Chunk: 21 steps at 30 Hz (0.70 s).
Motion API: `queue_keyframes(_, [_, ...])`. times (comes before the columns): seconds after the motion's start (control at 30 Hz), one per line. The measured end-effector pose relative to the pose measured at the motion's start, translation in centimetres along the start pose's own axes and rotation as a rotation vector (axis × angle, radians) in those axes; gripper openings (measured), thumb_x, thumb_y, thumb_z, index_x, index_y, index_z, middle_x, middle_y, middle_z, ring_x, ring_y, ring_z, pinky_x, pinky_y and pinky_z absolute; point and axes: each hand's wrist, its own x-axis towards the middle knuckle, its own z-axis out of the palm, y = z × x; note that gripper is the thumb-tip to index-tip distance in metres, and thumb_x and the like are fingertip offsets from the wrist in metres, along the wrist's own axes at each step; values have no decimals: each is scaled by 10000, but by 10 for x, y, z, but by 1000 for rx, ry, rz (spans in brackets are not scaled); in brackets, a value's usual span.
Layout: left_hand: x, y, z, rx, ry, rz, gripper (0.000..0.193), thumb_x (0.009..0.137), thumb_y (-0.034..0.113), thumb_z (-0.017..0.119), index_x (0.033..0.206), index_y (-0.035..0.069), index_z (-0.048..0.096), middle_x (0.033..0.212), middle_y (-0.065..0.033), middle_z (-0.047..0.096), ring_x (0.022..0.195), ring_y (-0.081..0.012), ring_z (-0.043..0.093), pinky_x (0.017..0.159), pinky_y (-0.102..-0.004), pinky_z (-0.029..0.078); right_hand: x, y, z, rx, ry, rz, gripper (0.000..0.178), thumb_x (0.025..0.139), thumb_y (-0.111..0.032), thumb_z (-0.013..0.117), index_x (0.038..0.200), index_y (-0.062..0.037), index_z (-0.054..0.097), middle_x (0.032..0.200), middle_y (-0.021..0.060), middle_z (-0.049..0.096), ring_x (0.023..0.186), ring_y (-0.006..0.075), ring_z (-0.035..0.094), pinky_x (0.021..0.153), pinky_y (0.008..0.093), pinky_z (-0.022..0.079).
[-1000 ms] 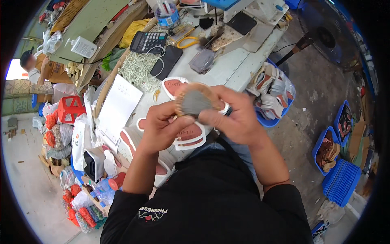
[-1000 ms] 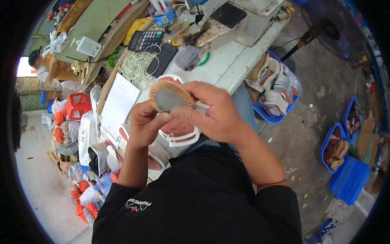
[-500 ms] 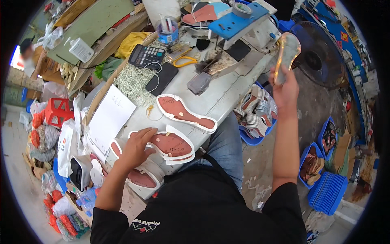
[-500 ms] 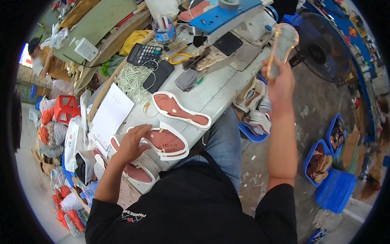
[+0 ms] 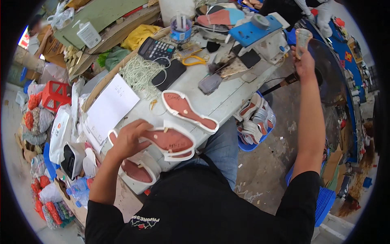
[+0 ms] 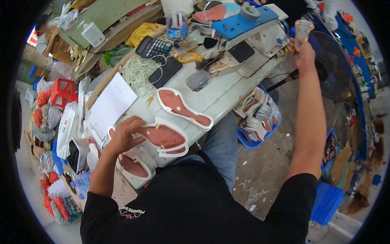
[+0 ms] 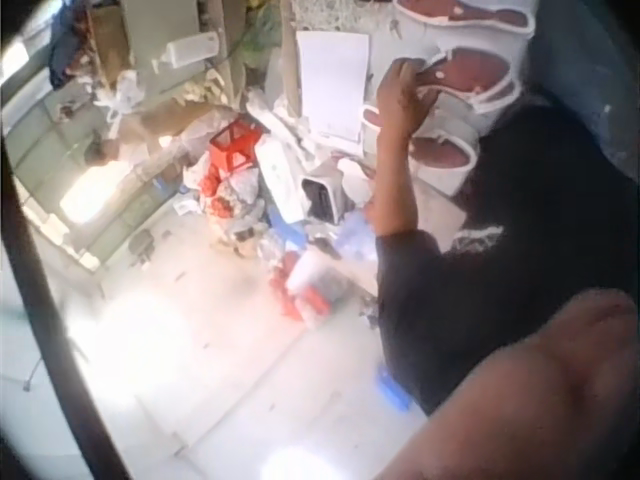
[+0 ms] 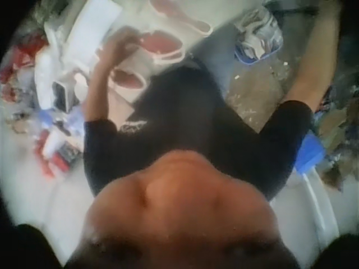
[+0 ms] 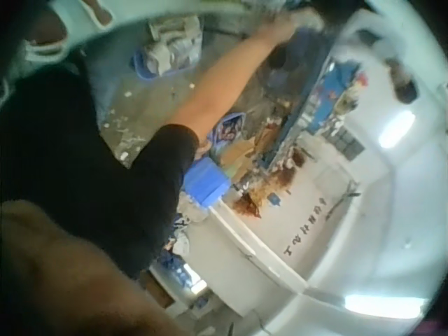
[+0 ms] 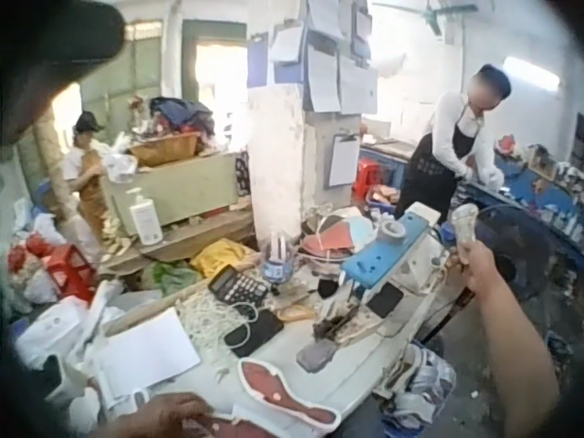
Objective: The person assembles white sandals by hand in a workshop setting. They pick up a sandal sole and a strap, align the strap with the sole, and press the components together to secure them. The person repeats this process for multiple sandals, handling them one at a time.
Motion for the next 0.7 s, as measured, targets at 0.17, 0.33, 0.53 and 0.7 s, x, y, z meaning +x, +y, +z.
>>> queue_keyframes(0.17, [10,10,-14,-168,9,-164,543,667,124,864,1148,35,628,1042,-124,663,943,-300,677,839,-368,537,74,6,-75,-23,-104,60,266,1057,-199,557,1229,-8,624,1012,75,724,762,129,660,627,260,490])
queue_keyframes(0.33, [14,15,-15,-305,23,-84,625,730,336,934,1192,18,660,1011,-120,693,919,-258,682,828,-354,535,94,2,-78,-71,-50,24,300,1066,-220,557,1305,-43,599,1103,74,735,814,134,668,640,272,501])
queue_keyframes(0.53, [28,21,-9,-309,-102,-265,493,857,412,837,1112,12,702,923,-115,703,804,-250,684,753,-347,544,94,-25,-77,125,-101,-57,275,1095,-239,542,1259,-26,603,1073,76,714,826,147,653,667,270,512])
queue_keyframes(0.7, [30,27,-7,-329,-4,-110,441,873,366,828,1105,11,712,913,-127,699,779,-250,685,710,-349,541,-93,-19,25,-86,-191,-303,223,1057,-259,617,1053,-46,685,913,24,674,786,115,606,709,274,479])
